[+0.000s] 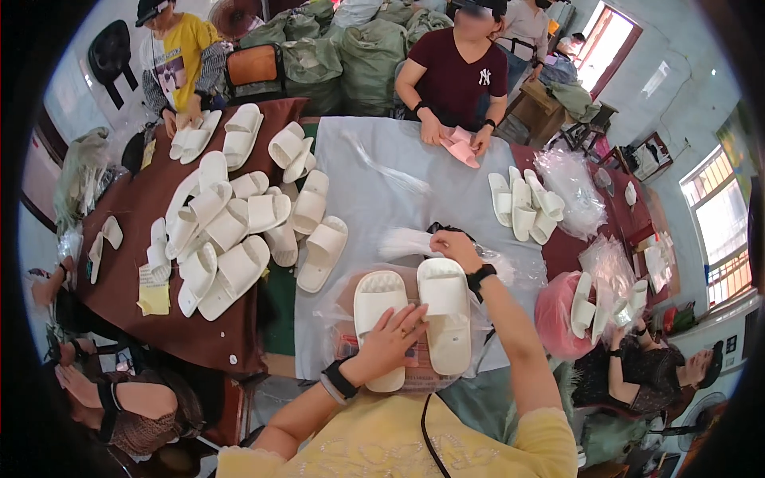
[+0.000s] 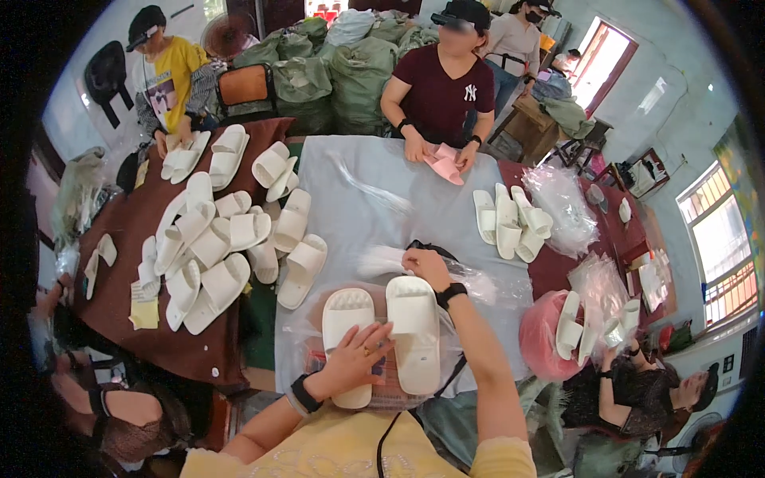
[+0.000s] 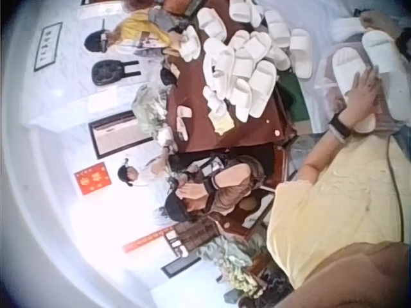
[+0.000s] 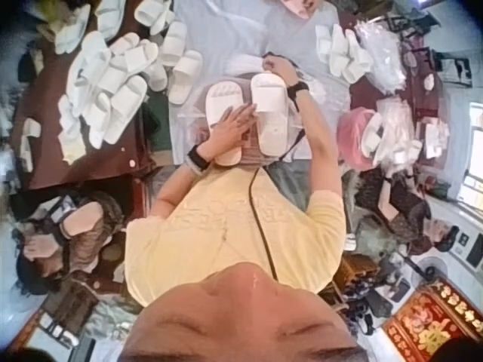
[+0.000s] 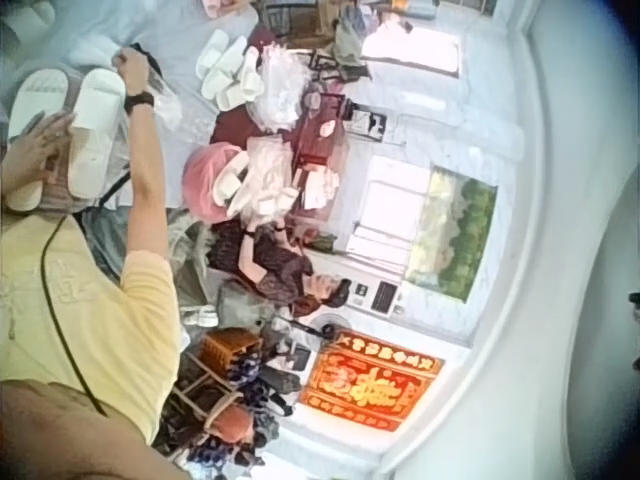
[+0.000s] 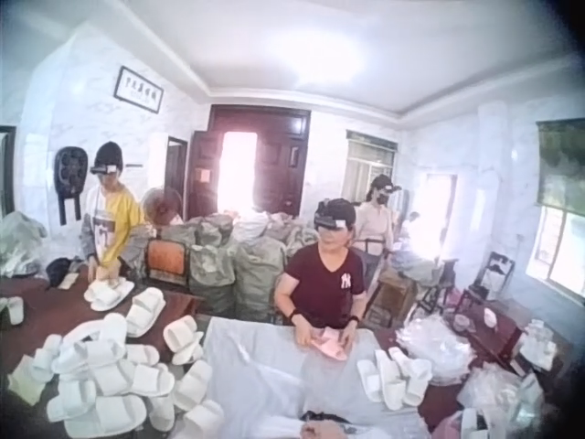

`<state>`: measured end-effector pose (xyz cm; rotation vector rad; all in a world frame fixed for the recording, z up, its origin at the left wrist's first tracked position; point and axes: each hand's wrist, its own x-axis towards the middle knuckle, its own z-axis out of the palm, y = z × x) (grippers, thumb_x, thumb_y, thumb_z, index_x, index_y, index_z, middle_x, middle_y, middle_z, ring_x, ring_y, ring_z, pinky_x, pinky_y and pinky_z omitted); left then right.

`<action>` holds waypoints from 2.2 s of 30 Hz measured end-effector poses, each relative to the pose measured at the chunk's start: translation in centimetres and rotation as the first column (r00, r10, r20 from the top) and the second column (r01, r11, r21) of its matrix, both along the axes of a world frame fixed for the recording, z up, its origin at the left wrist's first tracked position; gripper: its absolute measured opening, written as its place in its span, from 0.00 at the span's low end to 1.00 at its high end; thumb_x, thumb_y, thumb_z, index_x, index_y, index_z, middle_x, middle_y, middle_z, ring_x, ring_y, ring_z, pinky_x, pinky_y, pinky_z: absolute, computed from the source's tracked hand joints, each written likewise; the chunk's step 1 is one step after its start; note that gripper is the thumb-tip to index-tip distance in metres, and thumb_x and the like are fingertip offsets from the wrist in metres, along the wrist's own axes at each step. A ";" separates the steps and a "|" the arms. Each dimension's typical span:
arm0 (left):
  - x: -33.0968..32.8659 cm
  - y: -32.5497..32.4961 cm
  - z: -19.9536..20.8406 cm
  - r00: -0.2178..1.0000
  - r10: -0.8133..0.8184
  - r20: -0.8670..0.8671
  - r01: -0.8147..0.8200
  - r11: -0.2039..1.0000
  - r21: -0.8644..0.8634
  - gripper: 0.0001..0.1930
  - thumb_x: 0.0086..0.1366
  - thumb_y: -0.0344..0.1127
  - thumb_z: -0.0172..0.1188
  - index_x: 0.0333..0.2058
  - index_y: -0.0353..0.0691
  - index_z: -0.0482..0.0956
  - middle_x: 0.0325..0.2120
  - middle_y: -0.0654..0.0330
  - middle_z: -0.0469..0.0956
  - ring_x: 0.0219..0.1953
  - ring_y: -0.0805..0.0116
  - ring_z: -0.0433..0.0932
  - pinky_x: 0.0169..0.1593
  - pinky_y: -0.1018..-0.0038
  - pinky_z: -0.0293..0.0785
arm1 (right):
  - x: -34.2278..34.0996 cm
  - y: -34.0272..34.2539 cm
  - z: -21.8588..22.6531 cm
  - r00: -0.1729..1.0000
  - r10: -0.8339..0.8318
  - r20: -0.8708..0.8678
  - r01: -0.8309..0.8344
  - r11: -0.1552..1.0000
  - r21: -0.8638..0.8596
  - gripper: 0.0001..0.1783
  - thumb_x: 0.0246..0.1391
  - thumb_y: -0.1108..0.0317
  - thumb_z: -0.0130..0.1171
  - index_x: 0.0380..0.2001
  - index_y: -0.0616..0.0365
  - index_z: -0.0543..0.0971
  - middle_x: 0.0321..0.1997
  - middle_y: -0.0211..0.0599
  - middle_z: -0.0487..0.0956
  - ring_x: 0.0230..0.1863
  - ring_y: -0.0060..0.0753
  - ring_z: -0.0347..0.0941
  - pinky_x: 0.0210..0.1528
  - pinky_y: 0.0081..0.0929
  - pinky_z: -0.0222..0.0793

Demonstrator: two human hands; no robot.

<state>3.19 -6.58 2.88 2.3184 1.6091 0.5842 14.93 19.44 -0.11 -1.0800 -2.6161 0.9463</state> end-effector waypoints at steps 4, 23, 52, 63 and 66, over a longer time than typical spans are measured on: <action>0.1 -0.1 -0.9 1.000 0.004 -0.002 -0.004 1.000 0.011 0.45 0.36 0.47 0.68 0.57 0.48 0.59 0.59 0.61 0.54 0.61 0.60 0.52 0.58 0.57 0.52 | 0.8 1.3 1.9 0.770 -0.261 -0.582 -0.067 0.874 -0.481 0.08 0.54 0.69 0.51 0.34 0.62 0.73 0.32 0.34 0.77 0.34 0.23 0.72 0.37 0.21 0.67; -4.6 12.2 6.3 0.874 0.366 0.319 -0.342 0.930 -0.133 0.17 0.62 0.39 0.50 0.46 0.35 0.71 0.41 0.47 0.74 0.46 0.51 0.71 0.47 0.67 0.67 | 1.6 -1.5 5.1 0.890 -0.182 -0.419 -0.035 0.887 -0.460 0.07 0.52 0.68 0.56 0.31 0.61 0.76 0.27 0.25 0.75 0.31 0.14 0.68 0.35 0.16 0.65; -8.1 7.7 3.5 -0.230 0.215 0.949 -0.094 0.966 -0.241 0.10 0.67 0.38 0.44 0.33 0.38 0.69 0.24 0.65 0.69 0.32 0.70 0.72 0.43 0.74 0.69 | 9.8 2.9 -14.0 0.962 -0.118 0.247 0.033 0.946 0.324 0.11 0.51 0.61 0.45 0.32 0.42 0.79 0.35 0.33 0.78 0.41 0.40 0.72 0.46 0.40 0.62; -7.6 -5.4 12.5 0.462 0.285 0.840 -0.862 0.369 0.349 0.12 0.63 0.28 0.46 0.45 0.32 0.65 0.20 0.57 0.73 0.17 0.78 0.63 0.23 0.86 0.58 | 10.6 0.9 -4.5 0.936 -0.177 -0.303 0.174 0.984 -0.036 0.26 0.34 0.81 0.46 0.40 0.48 0.78 0.57 0.38 0.65 0.58 0.42 0.60 0.60 0.45 0.50; -5.7 -6.9 12.4 0.675 0.376 0.635 -0.702 0.592 0.396 0.07 0.58 0.26 0.52 0.36 0.34 0.70 0.18 0.58 0.73 0.17 0.78 0.66 0.23 0.84 0.61 | 10.6 -2.0 0.3 0.862 -0.200 -0.465 0.150 0.978 -0.143 0.25 0.36 0.82 0.47 0.42 0.53 0.76 0.56 0.41 0.66 0.56 0.44 0.61 0.60 0.37 0.52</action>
